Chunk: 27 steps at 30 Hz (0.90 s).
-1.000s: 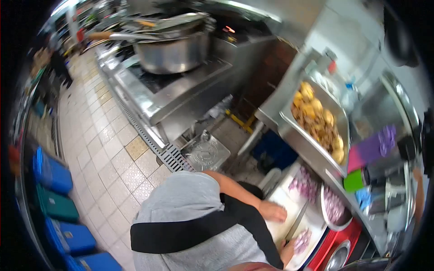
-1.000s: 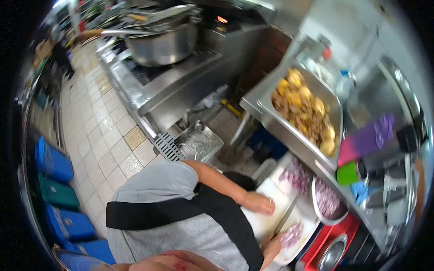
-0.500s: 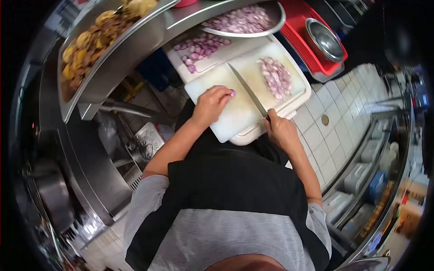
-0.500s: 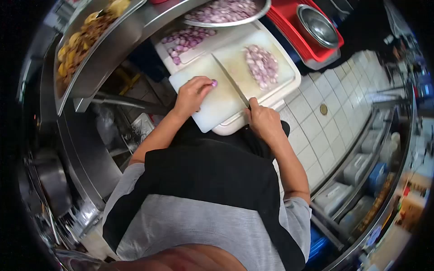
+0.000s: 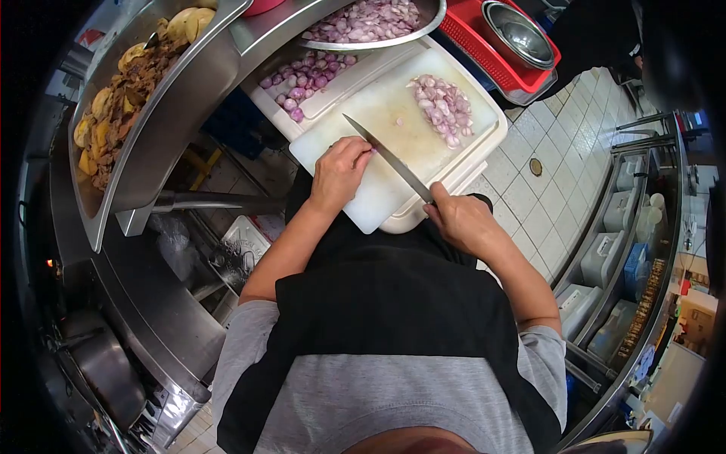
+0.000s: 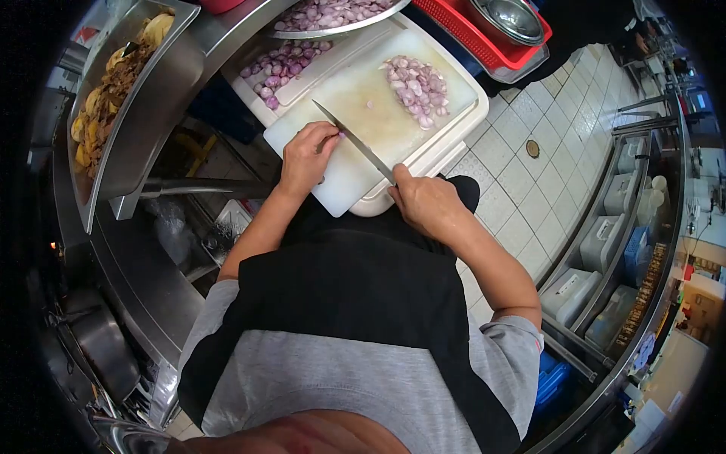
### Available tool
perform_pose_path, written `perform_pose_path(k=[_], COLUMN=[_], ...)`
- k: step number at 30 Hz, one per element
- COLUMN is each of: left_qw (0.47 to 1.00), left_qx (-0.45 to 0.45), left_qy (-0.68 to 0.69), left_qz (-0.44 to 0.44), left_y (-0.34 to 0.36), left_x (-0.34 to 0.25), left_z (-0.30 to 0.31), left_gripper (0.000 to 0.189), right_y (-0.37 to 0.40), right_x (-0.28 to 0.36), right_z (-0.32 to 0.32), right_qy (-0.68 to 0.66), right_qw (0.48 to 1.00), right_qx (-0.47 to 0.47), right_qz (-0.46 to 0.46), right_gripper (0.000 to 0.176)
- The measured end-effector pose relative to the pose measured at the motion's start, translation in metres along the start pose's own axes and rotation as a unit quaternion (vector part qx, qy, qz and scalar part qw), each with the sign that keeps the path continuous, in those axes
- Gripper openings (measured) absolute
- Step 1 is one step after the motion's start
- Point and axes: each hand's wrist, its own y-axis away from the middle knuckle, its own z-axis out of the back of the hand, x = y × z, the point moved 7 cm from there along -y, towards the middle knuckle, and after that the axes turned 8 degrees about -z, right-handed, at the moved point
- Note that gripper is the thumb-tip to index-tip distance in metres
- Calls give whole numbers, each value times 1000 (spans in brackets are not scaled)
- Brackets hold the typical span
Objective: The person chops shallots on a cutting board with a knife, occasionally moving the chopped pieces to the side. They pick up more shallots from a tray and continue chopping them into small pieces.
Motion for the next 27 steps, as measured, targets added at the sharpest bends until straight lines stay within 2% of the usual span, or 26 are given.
perform_pose_path(k=[6,8,10,12,13,15,21,23,27], left_qw=[1000,1000,998,996,994,992,992,993,992], left_qx=[-1,3,19,52,84,86,93,71,90], left_qy=[12,11,-15,-21,-36,-40,-35,-13,-36], left_qz=[10,2,-58,-68,-65,-85,-76,-91,-75], left_y=[-1,-2,-7,-9,-9,-12,-11,-11,-8], left_x=[0,-5,-17,-20,-19,-21,-18,-20,-15], left_z=[-1,0,-1,-5,-9,-11,-11,-4,-3], left_gripper=[16,17,16,16,16,16,15,16,20], right_y=[-53,-69,-80,-79,-75,-69,-53,-53,-44], right_x=[10,6,-7,-19,-20,-20,-6,-2,11], right_z=[-32,-31,-25,-17,-15,-13,-11,-12,7], right_qy=[-52,-105,-137,-167,-135,-84,0,6,48], right_qw=[998,994,990,986,991,996,994,994,995], right_qx=[-17,-34,-14,1,5,3,-89,-82,-56], right_qz=[11,13,23,28,21,13,68,76,70], right_gripper=[28,30,30,31,31,31,24,25,24])
